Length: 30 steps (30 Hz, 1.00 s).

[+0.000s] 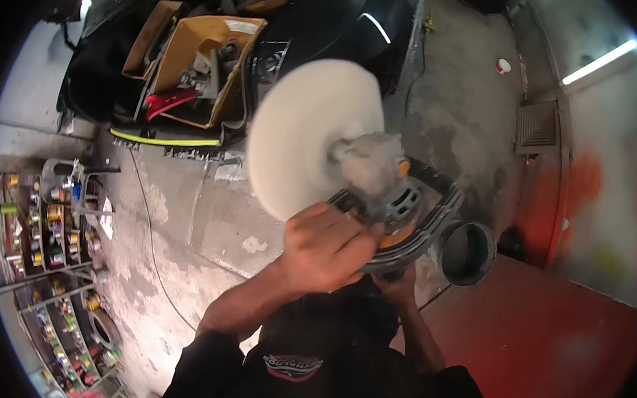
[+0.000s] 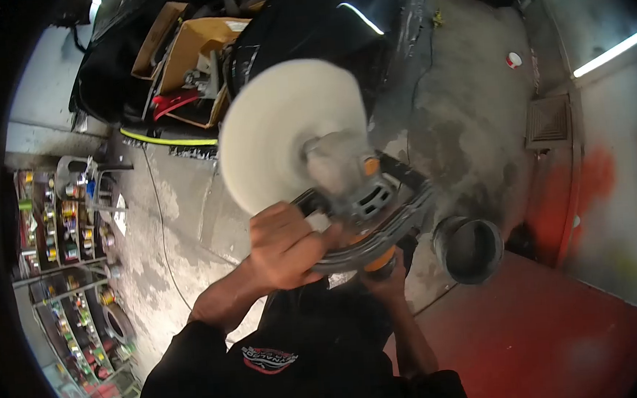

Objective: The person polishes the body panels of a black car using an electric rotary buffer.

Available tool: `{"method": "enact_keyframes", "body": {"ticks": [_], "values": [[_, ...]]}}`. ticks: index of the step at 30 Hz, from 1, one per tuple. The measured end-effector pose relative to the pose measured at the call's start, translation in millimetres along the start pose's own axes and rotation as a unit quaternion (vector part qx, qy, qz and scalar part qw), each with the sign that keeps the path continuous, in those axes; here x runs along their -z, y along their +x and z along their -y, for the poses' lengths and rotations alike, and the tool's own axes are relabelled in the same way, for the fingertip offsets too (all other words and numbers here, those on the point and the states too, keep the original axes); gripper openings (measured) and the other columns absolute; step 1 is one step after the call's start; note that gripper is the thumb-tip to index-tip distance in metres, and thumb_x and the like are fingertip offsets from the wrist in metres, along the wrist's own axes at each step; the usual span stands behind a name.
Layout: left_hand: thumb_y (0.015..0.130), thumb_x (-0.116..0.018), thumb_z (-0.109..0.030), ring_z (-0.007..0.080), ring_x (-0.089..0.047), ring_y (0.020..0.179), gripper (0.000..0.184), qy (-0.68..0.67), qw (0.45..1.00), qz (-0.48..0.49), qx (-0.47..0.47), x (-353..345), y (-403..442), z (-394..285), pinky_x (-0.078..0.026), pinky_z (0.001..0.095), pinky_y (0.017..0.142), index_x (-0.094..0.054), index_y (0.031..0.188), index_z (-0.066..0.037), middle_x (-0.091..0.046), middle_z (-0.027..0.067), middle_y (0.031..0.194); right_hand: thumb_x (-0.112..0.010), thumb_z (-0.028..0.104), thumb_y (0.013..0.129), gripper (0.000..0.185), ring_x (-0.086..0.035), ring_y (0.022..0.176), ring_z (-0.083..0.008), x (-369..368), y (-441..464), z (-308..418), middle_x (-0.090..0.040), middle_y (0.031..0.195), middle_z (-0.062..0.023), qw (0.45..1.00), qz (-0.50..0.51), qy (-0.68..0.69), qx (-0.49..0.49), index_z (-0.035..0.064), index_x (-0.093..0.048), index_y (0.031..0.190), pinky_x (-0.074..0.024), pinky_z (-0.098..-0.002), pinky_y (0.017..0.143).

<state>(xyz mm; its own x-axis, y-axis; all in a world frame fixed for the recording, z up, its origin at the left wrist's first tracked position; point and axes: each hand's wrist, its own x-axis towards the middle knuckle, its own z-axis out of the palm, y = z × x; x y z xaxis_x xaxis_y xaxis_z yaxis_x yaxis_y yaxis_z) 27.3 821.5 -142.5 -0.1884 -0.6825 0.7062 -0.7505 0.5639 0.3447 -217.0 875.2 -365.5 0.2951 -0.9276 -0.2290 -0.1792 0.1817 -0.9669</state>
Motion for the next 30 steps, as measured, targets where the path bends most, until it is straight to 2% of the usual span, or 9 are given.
{"method": "enact_keyframes", "body": {"ticks": [3, 6, 10, 13, 20, 23, 26, 30], "values": [[0.071, -0.076, -0.001, 0.0171, -0.048, 0.044, 0.02, 0.005, 0.999, 0.043, -0.002, 3, -19, 5, -0.035, 0.0311, 0.043, -0.057, 0.066, -0.005, -0.046, 0.0008, 0.056, -0.091, 0.017, 0.067, 0.079, -0.065, 0.103, -0.0167, -5, 8, 4, -0.068, 0.113, -0.0096, 0.999, 0.009, -0.029, 0.033, 0.0044, -0.046, 0.131, -0.0516, -0.0336, 0.094], [0.072, -0.077, 0.002, 0.0174, -0.046, 0.043, 0.026, 0.014, 0.999, 0.039, -0.005, -3, -38, 7, -0.035, 0.0311, 0.043, -0.054, 0.064, -0.004, -0.044, 0.001, 0.055, -0.092, 0.02, 0.067, 0.08, -0.069, 0.103, -0.0208, 0, 23, -12, -0.07, 0.111, -0.014, 0.997, 0.018, -0.059, 0.037, 0.0034, -0.046, 0.131, -0.0535, -0.0352, 0.092], [0.07, -0.078, 0.004, 0.0167, -0.043, 0.042, 0.033, 0.014, 0.999, -0.032, -0.02, -30, -47, 15, -0.036, 0.0308, 0.043, -0.048, 0.06, -0.004, -0.04, 0.0, 0.053, -0.091, 0.021, 0.068, 0.079, -0.07, 0.102, -0.0233, 15, 48, -43, -0.07, 0.109, -0.0161, 0.99, 0.054, -0.124, 0.043, 0.0022, -0.047, 0.13, -0.0544, -0.0363, 0.09], [0.073, -0.08, 0.003, 0.0204, -0.046, 0.044, 0.03, -0.003, 0.999, -0.008, -0.036, -45, -39, 22, -0.038, 0.033, 0.045, -0.051, 0.069, -0.003, -0.042, 0.002, 0.054, -0.091, 0.023, 0.069, 0.074, -0.07, 0.102, -0.0244, 26, 67, -52, -0.069, 0.109, -0.0168, 0.989, -0.001, -0.08, 0.125, 0.0007, -0.05, 0.127, -0.0541, -0.0379, 0.089], [0.068, -0.081, 0.001, 0.0194, -0.045, 0.043, 0.028, -0.064, 0.993, -0.072, -0.063, -76, -37, 47, -0.039, 0.0323, 0.044, -0.054, 0.067, -0.001, -0.04, 0.0019, 0.054, -0.089, 0.028, 0.07, 0.064, -0.068, 0.104, -0.0286, 48, 85, -91, -0.067, 0.111, -0.0153, 0.965, -0.035, -0.152, 0.21, 0.0014, -0.058, 0.118, -0.0528, -0.0406, 0.089], [0.069, -0.078, 0.003, 0.0196, -0.046, 0.044, 0.027, -0.04, 0.99, -0.11, -0.075, -67, -55, 47, -0.043, 0.0321, 0.046, -0.053, 0.065, -0.001, -0.043, 0.0022, 0.054, -0.089, 0.028, 0.07, 0.065, -0.068, 0.104, -0.0287, 44, 79, -88, -0.067, 0.111, -0.015, 0.96, -0.027, -0.175, 0.218, 0.0017, -0.057, 0.12, -0.0532, -0.0407, 0.088], [0.072, -0.075, 0.004, 0.0202, -0.047, 0.044, 0.025, -0.027, 0.99, -0.131, -0.04, -53, -71, 40, -0.047, 0.0327, 0.049, -0.051, 0.066, -0.002, -0.045, 0.0028, 0.054, -0.09, 0.029, 0.07, 0.067, -0.068, 0.103, -0.0288, 33, 76, -76, -0.067, 0.111, -0.0148, 0.961, 0.017, -0.179, 0.208, 0.002, -0.056, 0.121, -0.0535, -0.0409, 0.088], [0.076, -0.071, 0.004, 0.0203, -0.047, 0.045, 0.022, -0.025, 0.993, -0.111, -0.02, -40, -89, 37, -0.05, 0.0334, 0.051, -0.051, 0.073, -0.004, -0.048, 0.0028, 0.055, -0.09, 0.029, 0.07, 0.069, -0.068, 0.103, -0.0289, 25, 76, -72, -0.067, 0.112, -0.0144, 0.961, 0.028, -0.181, 0.205, 0.0024, -0.055, 0.123, -0.054, -0.0411, 0.087]]}}
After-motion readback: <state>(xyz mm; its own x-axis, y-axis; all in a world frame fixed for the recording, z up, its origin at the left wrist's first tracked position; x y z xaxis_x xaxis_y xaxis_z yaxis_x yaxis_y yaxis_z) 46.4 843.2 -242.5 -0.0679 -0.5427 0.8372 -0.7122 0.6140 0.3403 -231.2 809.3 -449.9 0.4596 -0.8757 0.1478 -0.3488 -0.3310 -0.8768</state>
